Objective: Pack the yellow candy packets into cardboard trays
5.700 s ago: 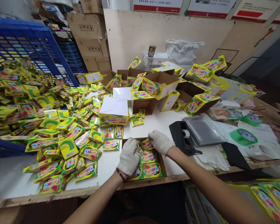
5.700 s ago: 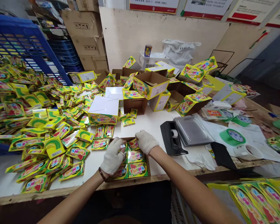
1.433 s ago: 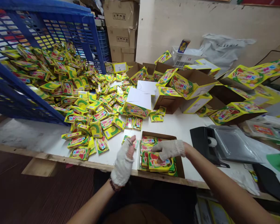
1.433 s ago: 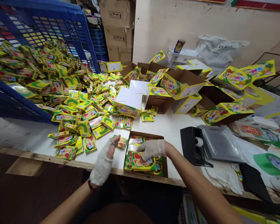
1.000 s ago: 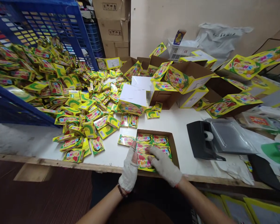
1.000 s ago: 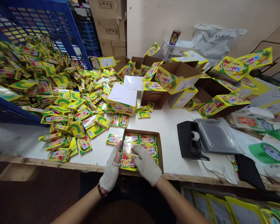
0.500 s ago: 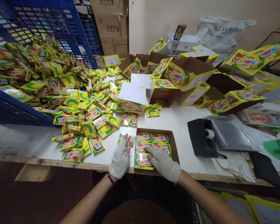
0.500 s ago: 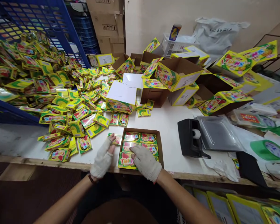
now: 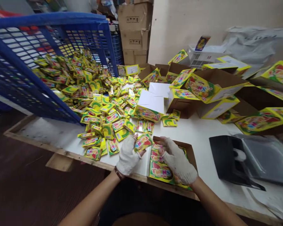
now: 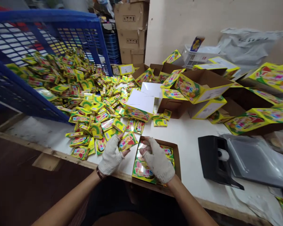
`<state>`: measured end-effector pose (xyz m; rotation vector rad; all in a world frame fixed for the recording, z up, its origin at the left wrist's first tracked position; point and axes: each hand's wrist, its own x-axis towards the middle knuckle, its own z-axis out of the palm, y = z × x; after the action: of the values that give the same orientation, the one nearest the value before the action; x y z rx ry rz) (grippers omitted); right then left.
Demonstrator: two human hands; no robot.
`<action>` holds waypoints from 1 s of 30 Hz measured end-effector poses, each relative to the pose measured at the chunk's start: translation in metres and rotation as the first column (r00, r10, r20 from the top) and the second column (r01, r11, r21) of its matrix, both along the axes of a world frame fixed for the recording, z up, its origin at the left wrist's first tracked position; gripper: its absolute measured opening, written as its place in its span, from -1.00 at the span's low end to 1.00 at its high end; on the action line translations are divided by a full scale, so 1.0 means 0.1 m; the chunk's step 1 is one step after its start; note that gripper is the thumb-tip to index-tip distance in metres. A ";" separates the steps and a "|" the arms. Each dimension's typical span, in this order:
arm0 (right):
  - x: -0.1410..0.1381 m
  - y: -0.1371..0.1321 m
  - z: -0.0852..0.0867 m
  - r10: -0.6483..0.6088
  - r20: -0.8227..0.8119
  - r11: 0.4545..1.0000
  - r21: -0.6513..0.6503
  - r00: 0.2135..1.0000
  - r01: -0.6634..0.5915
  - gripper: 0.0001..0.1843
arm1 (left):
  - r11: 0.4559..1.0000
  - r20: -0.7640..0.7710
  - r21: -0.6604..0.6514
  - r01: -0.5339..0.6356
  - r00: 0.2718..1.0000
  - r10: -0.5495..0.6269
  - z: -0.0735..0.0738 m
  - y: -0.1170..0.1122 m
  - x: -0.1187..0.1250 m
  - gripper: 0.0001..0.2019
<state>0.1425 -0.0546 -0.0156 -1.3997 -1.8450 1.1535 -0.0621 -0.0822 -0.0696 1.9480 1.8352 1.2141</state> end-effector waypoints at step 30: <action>-1.56 0.40 -0.11 0.544 0.542 0.812 -0.150 0.640 -0.563 -0.37 | 0.790 -0.182 -0.541 -0.288 0.957 0.225 -0.06 -0.07 -1.01 -0.75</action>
<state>-0.0136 -0.0143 -0.0268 -1.2652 -2.8666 1.0170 -0.1634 -0.0890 -0.0754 1.4843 2.2432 0.5134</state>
